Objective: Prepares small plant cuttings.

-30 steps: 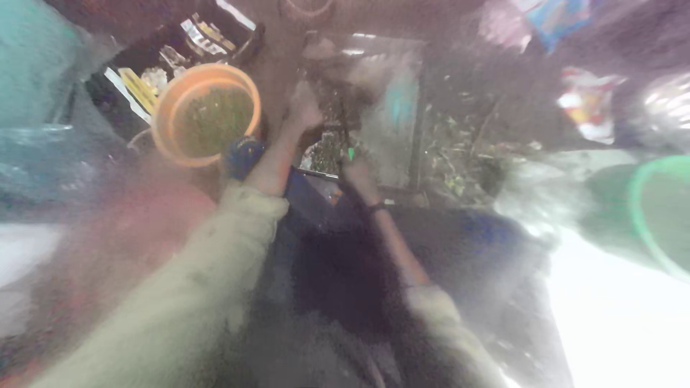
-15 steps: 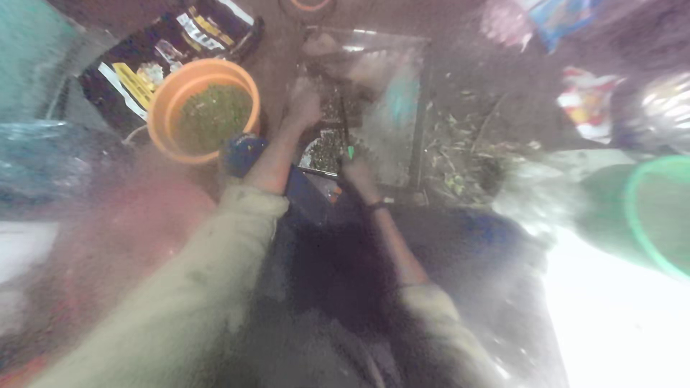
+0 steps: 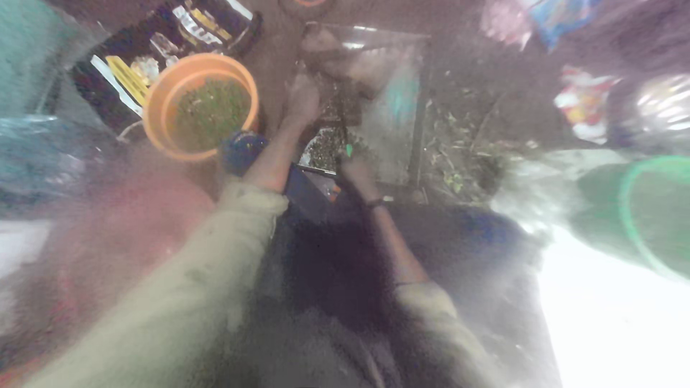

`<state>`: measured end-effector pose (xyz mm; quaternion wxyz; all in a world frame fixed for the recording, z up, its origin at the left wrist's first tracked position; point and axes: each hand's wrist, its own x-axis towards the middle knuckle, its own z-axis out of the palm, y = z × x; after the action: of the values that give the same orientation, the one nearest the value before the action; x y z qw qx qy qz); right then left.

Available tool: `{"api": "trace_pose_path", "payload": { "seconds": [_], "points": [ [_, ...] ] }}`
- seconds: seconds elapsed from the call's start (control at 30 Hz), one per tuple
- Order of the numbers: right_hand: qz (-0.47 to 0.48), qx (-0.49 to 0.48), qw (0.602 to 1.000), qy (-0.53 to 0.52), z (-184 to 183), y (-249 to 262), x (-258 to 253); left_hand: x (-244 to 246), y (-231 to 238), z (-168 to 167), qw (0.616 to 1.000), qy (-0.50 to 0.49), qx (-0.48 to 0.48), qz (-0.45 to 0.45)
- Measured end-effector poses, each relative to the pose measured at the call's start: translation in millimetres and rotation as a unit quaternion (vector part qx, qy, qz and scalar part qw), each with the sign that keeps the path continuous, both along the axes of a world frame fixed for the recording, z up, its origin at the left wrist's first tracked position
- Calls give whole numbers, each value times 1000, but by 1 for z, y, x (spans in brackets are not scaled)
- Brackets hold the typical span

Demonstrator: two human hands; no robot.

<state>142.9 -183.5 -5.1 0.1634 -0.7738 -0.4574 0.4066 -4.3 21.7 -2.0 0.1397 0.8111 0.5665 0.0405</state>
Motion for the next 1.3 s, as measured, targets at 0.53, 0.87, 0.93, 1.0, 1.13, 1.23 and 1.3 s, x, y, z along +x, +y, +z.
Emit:
{"api": "trace_pose_path", "payload": {
  "seconds": [0.53,0.87,0.93,1.0,1.13,1.23,1.3],
  "points": [
    [87,4,987,-135,2,58,-2,6,-10,9,999,17,-7,42],
    [79,-13,990,-119,-11,60,8,8,-4,6,999,25,17,25],
    [91,-11,987,-133,-10,59,10,11,-7,9,999,21,5,32],
    [100,-14,985,-143,-10,62,10,11,-8,12,999,14,3,35],
    [103,-20,985,-138,-12,63,8,9,-6,8,1000,9,4,28],
    [104,-23,985,-134,-8,60,6,9,-4,3,1000,15,12,18],
    [109,-27,985,-135,-1,56,2,8,-4,3,1000,22,13,12]
  ]
}}
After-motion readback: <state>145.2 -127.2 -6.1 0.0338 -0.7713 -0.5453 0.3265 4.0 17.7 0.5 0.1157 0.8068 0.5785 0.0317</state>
